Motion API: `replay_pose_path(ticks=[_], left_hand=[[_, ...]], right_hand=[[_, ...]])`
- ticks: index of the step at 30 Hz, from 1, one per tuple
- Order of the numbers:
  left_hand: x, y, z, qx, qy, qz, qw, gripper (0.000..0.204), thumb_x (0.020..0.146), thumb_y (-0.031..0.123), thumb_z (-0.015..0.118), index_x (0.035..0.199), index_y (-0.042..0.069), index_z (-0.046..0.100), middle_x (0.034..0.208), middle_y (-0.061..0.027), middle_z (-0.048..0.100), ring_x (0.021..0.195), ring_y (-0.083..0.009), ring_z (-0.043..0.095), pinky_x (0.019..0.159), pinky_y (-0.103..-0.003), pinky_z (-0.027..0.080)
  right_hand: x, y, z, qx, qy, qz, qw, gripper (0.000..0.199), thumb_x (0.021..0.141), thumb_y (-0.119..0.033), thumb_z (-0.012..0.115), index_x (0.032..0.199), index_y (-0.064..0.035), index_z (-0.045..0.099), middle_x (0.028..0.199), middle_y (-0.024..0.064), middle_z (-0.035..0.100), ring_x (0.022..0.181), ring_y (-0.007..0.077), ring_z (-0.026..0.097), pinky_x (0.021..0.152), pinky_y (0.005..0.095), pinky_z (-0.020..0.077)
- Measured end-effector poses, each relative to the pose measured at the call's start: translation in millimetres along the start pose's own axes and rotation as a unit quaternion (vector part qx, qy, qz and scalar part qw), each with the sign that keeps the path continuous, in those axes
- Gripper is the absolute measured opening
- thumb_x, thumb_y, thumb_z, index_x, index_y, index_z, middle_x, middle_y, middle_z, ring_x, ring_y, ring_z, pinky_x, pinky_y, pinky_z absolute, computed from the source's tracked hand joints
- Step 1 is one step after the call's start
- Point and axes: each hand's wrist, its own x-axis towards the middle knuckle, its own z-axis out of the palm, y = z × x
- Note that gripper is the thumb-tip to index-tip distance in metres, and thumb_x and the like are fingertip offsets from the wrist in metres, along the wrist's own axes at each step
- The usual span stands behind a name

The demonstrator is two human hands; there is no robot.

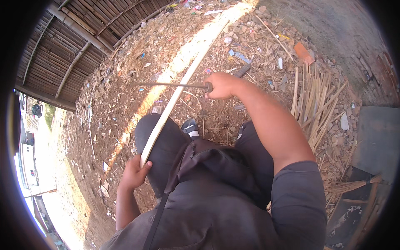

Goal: The person repeatedly scrapes and shaves down a long strip of bamboo using a knife.

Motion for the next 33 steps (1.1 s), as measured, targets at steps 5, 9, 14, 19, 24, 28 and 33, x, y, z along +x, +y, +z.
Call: replay_pose_path(ticks=[5,9,14,19,24,28,33], left_hand=[[4,6,1,0.068,0.020,0.032,0.997,0.039,0.091,0.034,0.073,0.082,-0.001,0.056,0.066,-0.0202,0.063,0.061,-0.0385,0.064,0.058,-0.045,0.048],[-3,-4,6,0.077,0.024,0.016,0.997,0.044,0.091,0.038,0.071,0.087,-0.002,0.056,0.070,-0.0228,0.062,0.067,-0.0414,0.064,0.063,-0.047,0.048],[-7,-16,5,0.069,0.026,0.043,0.996,0.044,0.091,0.039,0.071,0.085,-0.002,0.055,0.068,-0.0220,0.062,0.067,-0.0430,0.064,0.062,-0.047,0.048],[-13,-23,0,0.126,0.030,0.054,0.990,0.044,0.090,0.039,0.073,0.083,0.000,0.054,0.066,-0.0209,0.063,0.064,-0.0423,0.065,0.058,-0.048,0.050],[-19,-23,6,0.121,0.056,0.049,0.990,0.045,0.087,0.042,0.076,0.084,0.002,0.056,0.064,-0.0187,0.063,0.062,-0.0419,0.066,0.056,-0.047,0.051],[-23,-19,5,0.116,0.066,-0.016,0.991,0.046,0.082,0.043,0.081,0.084,0.004,0.057,0.065,-0.0185,0.064,0.064,-0.0417,0.067,0.056,-0.047,0.051],[-37,-1,-2,0.200,0.098,0.011,0.975,0.043,0.084,0.041,0.080,0.083,0.004,0.059,0.065,-0.0186,0.064,0.064,-0.0417,0.067,0.055,-0.048,0.050]], right_hand=[[4,81,2,0.175,0.234,0.191,0.937,0.037,0.078,-0.026,0.074,0.108,-0.0057,0.069,0.096,0.0183,0.072,0.087,0.0367,0.069,0.081,0.0442,0.0547],[-12,-11,-5,-0.044,0.106,0.050,0.992,0.031,0.079,-0.024,0.073,0.104,-0.0059,0.069,0.095,0.0180,0.072,0.088,0.0362,0.069,0.080,0.0457,0.0543],[-10,29,-8,0.018,0.118,0.057,0.991,0.032,0.080,-0.027,0.075,0.102,-0.0043,0.068,0.086,0.0162,0.070,0.083,0.0315,0.070,0.076,0.0436,0.0533],[-16,98,-7,0.110,0.300,0.172,0.932,0.051,0.080,-0.029,0.078,0.119,0.0026,0.065,0.096,0.0202,0.072,0.088,0.0323,0.070,0.080,0.0402,0.0536],[-37,24,-37,-0.071,0.099,0.066,0.990,0.040,0.081,-0.031,0.077,0.109,-0.0037,0.069,0.092,0.0203,0.070,0.088,0.0347,0.069,0.077,0.0428,0.0519],[-25,82,-20,0.072,0.183,0.122,0.973,0.044,0.080,-0.032,0.079,0.112,-0.0034,0.068,0.095,0.0211,0.070,0.092,0.0331,0.069,0.080,0.0430,0.0517],[-36,111,-15,0.034,0.273,0.175,0.945,0.054,0.081,-0.035,0.078,0.123,-0.0046,0.067,0.106,0.0217,0.070,0.101,0.0345,0.068,0.088,0.0437,0.0527]])
